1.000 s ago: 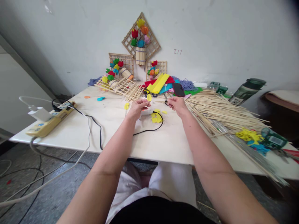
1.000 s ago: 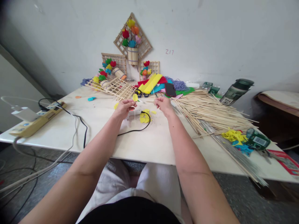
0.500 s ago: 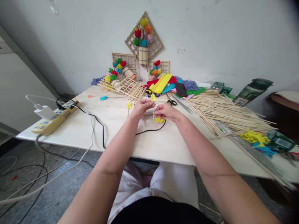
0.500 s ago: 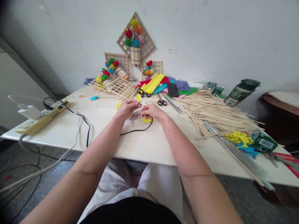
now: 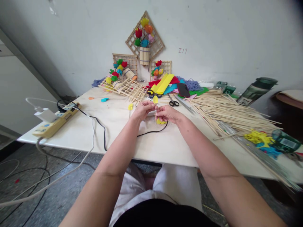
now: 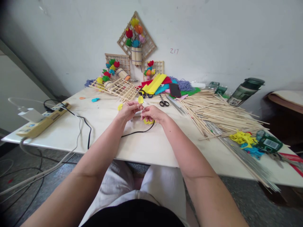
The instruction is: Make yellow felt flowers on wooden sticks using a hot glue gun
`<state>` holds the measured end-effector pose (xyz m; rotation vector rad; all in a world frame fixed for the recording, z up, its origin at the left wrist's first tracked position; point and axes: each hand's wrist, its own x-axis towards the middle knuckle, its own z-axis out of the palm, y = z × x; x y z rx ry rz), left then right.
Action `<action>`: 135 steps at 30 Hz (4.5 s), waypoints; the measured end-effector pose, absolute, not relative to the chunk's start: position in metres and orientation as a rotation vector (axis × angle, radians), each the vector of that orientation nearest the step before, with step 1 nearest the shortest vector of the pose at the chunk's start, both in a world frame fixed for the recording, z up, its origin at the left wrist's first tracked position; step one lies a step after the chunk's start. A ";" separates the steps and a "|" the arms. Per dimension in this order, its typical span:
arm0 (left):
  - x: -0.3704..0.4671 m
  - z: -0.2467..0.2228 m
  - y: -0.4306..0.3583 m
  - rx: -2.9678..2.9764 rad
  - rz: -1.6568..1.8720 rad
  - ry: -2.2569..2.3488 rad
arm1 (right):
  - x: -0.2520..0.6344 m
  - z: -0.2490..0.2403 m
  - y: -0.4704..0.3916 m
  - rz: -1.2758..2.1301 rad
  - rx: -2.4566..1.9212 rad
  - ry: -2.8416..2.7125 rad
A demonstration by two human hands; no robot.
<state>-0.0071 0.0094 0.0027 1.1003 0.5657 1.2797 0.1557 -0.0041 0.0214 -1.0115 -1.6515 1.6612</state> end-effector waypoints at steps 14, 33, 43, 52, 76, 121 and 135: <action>-0.006 0.000 0.006 1.122 1.080 0.546 | 0.168 0.027 0.007 1.377 -0.894 -1.203; -0.005 -0.006 0.008 1.178 1.009 0.488 | 0.162 0.031 0.005 1.237 -0.903 -1.269; -0.003 -0.004 0.007 1.157 1.046 0.498 | 0.155 0.028 0.006 1.168 -0.902 -1.238; -0.007 0.000 0.009 1.136 1.186 0.515 | 0.157 0.030 0.002 1.248 -0.939 -1.213; -0.010 0.001 0.016 0.956 1.491 0.626 | 0.143 0.029 -0.009 1.343 -1.139 -1.307; -0.011 0.000 0.017 0.836 1.482 0.681 | 0.149 0.031 -0.011 1.120 -1.246 -1.703; -0.009 -0.002 0.018 0.825 1.494 0.717 | 0.139 0.029 -0.015 1.097 -1.282 -1.706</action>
